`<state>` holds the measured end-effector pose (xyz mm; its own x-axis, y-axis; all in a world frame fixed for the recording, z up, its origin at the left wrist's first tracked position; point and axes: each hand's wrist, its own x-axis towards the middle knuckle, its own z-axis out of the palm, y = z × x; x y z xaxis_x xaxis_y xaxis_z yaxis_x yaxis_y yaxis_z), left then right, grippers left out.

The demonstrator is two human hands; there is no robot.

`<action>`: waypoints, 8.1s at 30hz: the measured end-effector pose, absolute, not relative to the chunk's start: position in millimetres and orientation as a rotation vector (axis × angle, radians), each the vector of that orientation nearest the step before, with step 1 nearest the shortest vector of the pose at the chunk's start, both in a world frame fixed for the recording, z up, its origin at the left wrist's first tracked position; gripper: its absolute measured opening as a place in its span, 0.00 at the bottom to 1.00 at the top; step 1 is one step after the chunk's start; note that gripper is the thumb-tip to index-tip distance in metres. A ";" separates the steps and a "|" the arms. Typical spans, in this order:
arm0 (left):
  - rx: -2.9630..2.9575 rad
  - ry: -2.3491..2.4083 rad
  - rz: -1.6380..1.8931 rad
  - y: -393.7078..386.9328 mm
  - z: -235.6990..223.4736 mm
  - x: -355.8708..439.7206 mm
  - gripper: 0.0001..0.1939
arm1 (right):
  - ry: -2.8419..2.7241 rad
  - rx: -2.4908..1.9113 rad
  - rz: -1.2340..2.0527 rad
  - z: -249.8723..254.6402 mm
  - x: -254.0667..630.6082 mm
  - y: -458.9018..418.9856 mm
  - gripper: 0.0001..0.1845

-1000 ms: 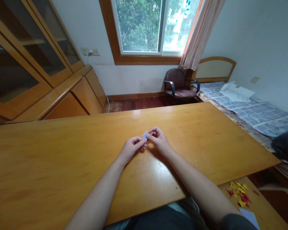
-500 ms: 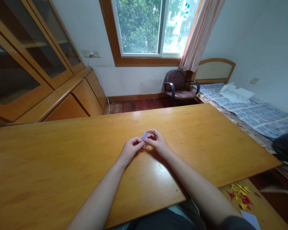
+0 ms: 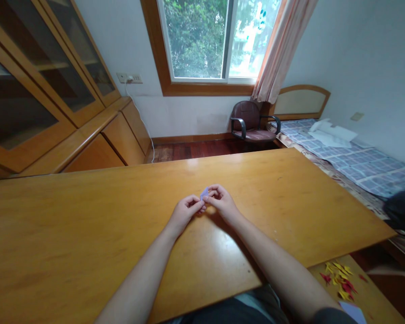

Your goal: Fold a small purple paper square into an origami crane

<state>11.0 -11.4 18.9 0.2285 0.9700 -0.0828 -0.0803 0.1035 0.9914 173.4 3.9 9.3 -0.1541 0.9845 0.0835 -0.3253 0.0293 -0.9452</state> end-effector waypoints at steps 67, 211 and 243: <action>1.141 1.041 1.021 -7.1 8.6 6.2 0.15 | -1.277 -0.972 1.417 6.5 172.4 1.2 0.15; 1.090 1.092 1.227 -2.9 -1.5 5.9 0.12 | -1.641 -0.949 0.949 3.0 178.7 0.2 0.10; 1.252 1.137 1.131 -6.8 6.2 7.2 0.10 | -1.592 -0.896 1.011 9.2 179.9 1.5 0.05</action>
<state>7.2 -6.8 6.2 0.1009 0.9949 -0.0046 0.0003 0.0046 1.0000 179.9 1.5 9.2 -0.2191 0.9098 0.3526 0.0682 0.3748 -0.9246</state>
